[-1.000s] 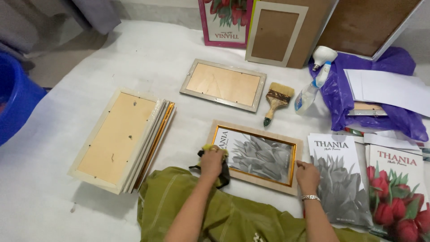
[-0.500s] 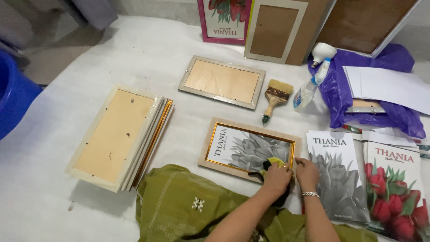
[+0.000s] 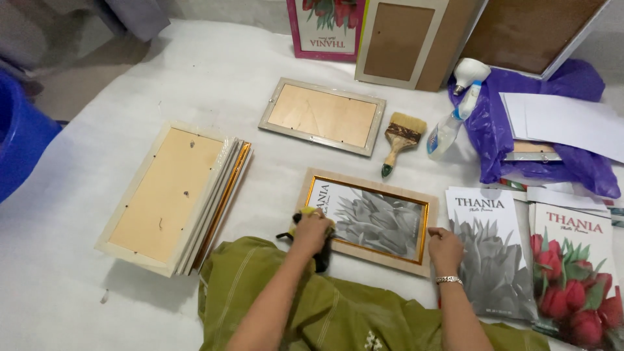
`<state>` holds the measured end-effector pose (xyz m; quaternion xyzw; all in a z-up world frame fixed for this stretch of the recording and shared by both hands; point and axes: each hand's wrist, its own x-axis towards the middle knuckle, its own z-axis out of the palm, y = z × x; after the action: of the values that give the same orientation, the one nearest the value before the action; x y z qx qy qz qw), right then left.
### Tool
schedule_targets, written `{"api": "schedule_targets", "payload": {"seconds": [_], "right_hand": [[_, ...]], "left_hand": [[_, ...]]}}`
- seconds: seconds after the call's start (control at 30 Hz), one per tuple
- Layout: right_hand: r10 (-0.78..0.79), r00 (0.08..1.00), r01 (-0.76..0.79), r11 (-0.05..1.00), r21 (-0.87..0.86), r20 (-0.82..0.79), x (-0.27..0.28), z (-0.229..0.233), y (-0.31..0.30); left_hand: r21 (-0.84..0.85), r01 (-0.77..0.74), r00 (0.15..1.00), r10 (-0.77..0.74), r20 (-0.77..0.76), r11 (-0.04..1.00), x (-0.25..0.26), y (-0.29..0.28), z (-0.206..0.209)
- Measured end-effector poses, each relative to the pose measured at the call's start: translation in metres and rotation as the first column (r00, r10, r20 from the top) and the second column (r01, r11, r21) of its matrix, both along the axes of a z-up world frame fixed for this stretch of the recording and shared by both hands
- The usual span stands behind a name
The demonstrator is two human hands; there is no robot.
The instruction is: Clean the glass surface of a picture frame using a cloth
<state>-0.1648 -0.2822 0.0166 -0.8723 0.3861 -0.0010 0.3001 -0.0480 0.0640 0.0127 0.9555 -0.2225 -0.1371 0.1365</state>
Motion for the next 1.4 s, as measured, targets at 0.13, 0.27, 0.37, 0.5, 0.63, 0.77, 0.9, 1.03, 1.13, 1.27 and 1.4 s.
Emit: {"api": "schedule_targets", "payload": {"seconds": [0.13, 0.27, 0.37, 0.5, 0.63, 0.77, 0.9, 1.03, 1.13, 1.27, 1.4], "right_hand": [[0.021, 0.999, -0.022, 0.999, -0.027, -0.034, 0.001, 0.004, -0.001], [0.028, 1.000, -0.028, 0.999, -0.032, 0.009, 0.000, -0.011, -0.009], [0.021, 0.999, -0.021, 1.000, -0.013, 0.027, -0.002, -0.025, -0.019], [0.033, 0.999, -0.032, 0.999, -0.018, 0.025, -0.003, -0.017, -0.016], [0.025, 0.999, -0.024, 0.999, -0.029, 0.024, 0.001, -0.028, -0.019], [0.037, 0.999, -0.039, 0.997, -0.060, -0.035, 0.004, -0.019, -0.012], [0.030, 0.999, -0.030, 0.999, -0.032, 0.019, 0.003, -0.004, -0.005], [0.043, 0.998, -0.037, 0.994, -0.102, 0.052, 0.000, -0.017, -0.009], [0.028, 0.995, -0.019, 0.996, -0.092, 0.098, -0.001, -0.032, -0.019], [0.015, 0.997, -0.010, 0.998, -0.070, 0.079, -0.001, -0.043, -0.025], [0.039, 0.999, -0.037, 0.996, -0.085, 0.025, -0.001, -0.020, -0.012]], "left_hand": [[-0.034, 0.146, 0.988, -0.144, 0.054, 0.989, -0.054, -0.096, 0.032], [-0.236, 0.314, 0.873, -0.182, 0.452, 0.920, -0.103, -0.186, -0.005], [-0.294, 0.356, 0.873, -0.203, 0.443, 0.887, -0.102, -0.190, -0.008], [-0.221, 0.258, 0.937, -0.188, 0.293, 0.940, -0.060, -0.119, 0.018], [-0.146, -0.106, 0.992, 0.116, 0.056, 0.984, -0.009, -0.027, 0.032], [-0.137, -0.245, 0.956, 0.262, 0.130, 0.960, -0.008, -0.023, 0.036], [-0.256, -0.099, 0.965, 0.156, 0.213, 0.962, -0.050, -0.108, 0.071], [-0.323, 0.070, 0.855, 0.110, 0.507, 0.944, -0.088, -0.195, 0.040], [-0.344, 0.171, 0.805, 0.071, 0.589, 0.923, -0.089, -0.211, 0.011], [-0.363, -0.079, 0.954, 0.177, 0.244, 0.928, -0.043, -0.142, 0.061], [-0.235, -0.252, 0.893, 0.320, 0.318, 0.939, 0.009, -0.040, 0.037]]}}
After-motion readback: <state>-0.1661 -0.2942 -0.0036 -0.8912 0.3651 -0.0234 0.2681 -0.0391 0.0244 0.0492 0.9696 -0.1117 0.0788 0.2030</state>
